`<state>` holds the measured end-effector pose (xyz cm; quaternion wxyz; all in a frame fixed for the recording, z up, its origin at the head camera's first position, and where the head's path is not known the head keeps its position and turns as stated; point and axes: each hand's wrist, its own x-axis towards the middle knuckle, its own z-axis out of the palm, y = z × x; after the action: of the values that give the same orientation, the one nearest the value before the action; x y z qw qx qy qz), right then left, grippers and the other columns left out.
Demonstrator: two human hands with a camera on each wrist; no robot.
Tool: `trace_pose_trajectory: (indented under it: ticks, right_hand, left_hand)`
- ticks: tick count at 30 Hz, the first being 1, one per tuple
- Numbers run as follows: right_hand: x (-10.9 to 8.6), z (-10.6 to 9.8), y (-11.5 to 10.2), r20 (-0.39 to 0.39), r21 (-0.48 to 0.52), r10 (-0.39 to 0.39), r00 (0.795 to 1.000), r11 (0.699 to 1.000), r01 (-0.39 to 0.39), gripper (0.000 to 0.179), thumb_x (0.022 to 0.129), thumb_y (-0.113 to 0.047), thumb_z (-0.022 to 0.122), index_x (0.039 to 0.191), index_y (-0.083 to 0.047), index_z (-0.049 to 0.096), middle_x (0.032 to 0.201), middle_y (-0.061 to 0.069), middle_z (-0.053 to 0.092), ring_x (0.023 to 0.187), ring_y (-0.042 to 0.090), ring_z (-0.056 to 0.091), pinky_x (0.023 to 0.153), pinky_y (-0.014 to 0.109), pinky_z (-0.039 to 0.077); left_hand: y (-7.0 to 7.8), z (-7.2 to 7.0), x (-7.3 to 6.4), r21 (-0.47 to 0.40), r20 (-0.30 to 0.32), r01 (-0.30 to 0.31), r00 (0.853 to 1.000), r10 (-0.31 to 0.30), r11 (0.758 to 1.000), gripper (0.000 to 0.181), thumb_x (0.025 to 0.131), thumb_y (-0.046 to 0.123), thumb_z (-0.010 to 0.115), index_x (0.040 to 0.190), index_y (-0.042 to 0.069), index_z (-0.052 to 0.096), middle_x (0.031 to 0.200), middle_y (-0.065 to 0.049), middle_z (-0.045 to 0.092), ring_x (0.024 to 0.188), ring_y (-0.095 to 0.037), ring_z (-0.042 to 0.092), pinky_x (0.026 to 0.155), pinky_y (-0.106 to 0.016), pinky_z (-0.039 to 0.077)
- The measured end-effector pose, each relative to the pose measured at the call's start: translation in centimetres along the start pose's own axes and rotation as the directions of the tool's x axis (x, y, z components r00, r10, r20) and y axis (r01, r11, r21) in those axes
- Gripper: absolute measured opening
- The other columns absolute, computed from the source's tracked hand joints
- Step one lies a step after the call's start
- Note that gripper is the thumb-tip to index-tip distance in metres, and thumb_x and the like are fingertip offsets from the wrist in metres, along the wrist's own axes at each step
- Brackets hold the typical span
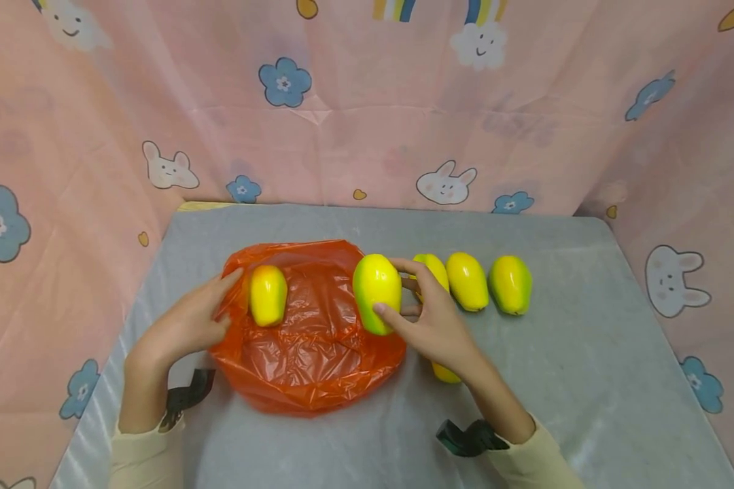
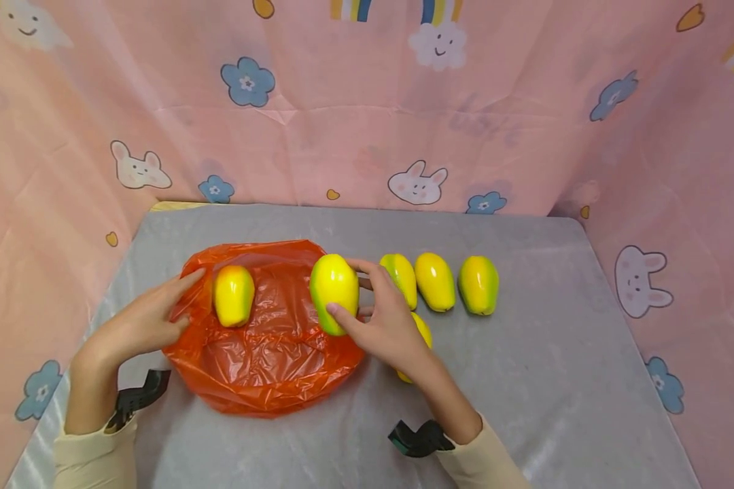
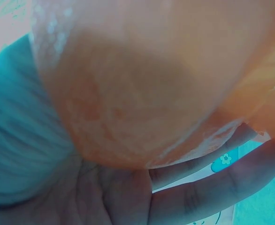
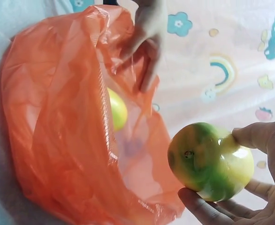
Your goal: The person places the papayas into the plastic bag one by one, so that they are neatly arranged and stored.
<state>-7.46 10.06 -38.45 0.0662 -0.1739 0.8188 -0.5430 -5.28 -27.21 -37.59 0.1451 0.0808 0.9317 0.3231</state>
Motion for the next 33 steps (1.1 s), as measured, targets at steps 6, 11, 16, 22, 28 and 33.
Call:
trace_pose_trajectory:
  ticks: [6, 11, 16, 22, 28, 33]
  right_hand:
    - [1.0, 0.7, -0.7, 0.024, -0.026, -0.014, 1.0, 1.0, 0.015, 0.07, 0.093, -0.021, 0.081, 0.153, -0.014, 0.045, 0.153, 0.007, 0.053, 0.136, 0.033, 0.062, 0.085, 0.036, 0.067]
    - [1.9, 1.3, -1.0, 0.056, -0.081, -0.029, 0.998, 0.996, 0.033, 0.071, 0.093, -0.022, 0.081, 0.153, -0.013, 0.044, 0.153, 0.008, 0.053, 0.133, 0.032, 0.063, 0.087, 0.035, 0.066]
    - [2.7, 2.0, -1.5, 0.082, -0.107, -0.041, 0.996, 0.993, 0.05, 0.07, 0.094, -0.025, 0.08, 0.153, -0.012, 0.045, 0.152, 0.009, 0.053, 0.134, 0.032, 0.062, 0.087, 0.037, 0.066]
    - [3.6, 3.2, -2.0, 0.131, -0.141, -0.036, 0.991, 0.989, 0.055, 0.068, 0.094, -0.031, 0.079, 0.152, -0.014, 0.046, 0.147, 0.006, 0.055, 0.132, 0.027, 0.064, 0.088, 0.037, 0.066]
    - [4.8, 4.5, -2.3, 0.174, -0.163, -0.047, 0.984, 0.984, 0.076, 0.065, 0.095, -0.031, 0.079, 0.149, -0.014, 0.047, 0.146, 0.005, 0.057, 0.13, 0.026, 0.064, 0.088, 0.04, 0.066]
    - [5.7, 5.3, -2.3, 0.183, -0.207, -0.06, 0.981, 0.973, 0.098, 0.064, 0.095, -0.033, 0.078, 0.148, -0.013, 0.049, 0.144, 0.005, 0.061, 0.127, 0.025, 0.065, 0.095, 0.042, 0.064]
  left_hand:
    - [0.0, 0.1, -0.1, 0.01, -0.003, -0.009, 1.0, 0.009, 1.0, 0.082, 0.089, -0.005, 0.06, 0.165, 0.002, 0.031, 0.158, -0.026, 0.048, 0.102, -0.033, 0.06, 0.076, -0.032, 0.057]
    - [0.2, 0.1, -0.1, 0.047, -0.01, -0.018, 1.0, 0.019, 0.999, 0.081, 0.088, -0.006, 0.059, 0.164, 0.0, 0.032, 0.163, -0.027, 0.043, 0.109, -0.037, 0.058, 0.081, -0.038, 0.058]
    - [0.3, 0.0, -0.1, 0.053, -0.009, -0.02, 1.0, 0.02, 0.998, 0.082, 0.087, -0.006, 0.059, 0.164, -0.001, 0.032, 0.163, -0.028, 0.042, 0.111, -0.038, 0.058, 0.082, -0.039, 0.058]
    - [0.3, 0.1, -0.2, 0.043, -0.005, -0.014, 1.0, 0.014, 0.999, 0.083, 0.087, -0.007, 0.058, 0.165, 0.0, 0.031, 0.163, -0.027, 0.042, 0.108, -0.037, 0.058, 0.074, -0.033, 0.053]
    - [0.4, 0.1, -0.2, 0.049, -0.001, -0.006, 1.0, 0.006, 0.999, 0.083, 0.087, -0.006, 0.058, 0.165, 0.001, 0.03, 0.164, -0.027, 0.041, 0.106, -0.036, 0.058, 0.073, -0.032, 0.052]
    - [0.5, 0.2, 0.1, 0.073, -0.002, -0.016, 1.0, 0.017, 0.997, 0.082, 0.088, -0.005, 0.058, 0.165, 0.0, 0.03, 0.164, -0.027, 0.042, 0.115, -0.039, 0.058, 0.09, -0.048, 0.059]
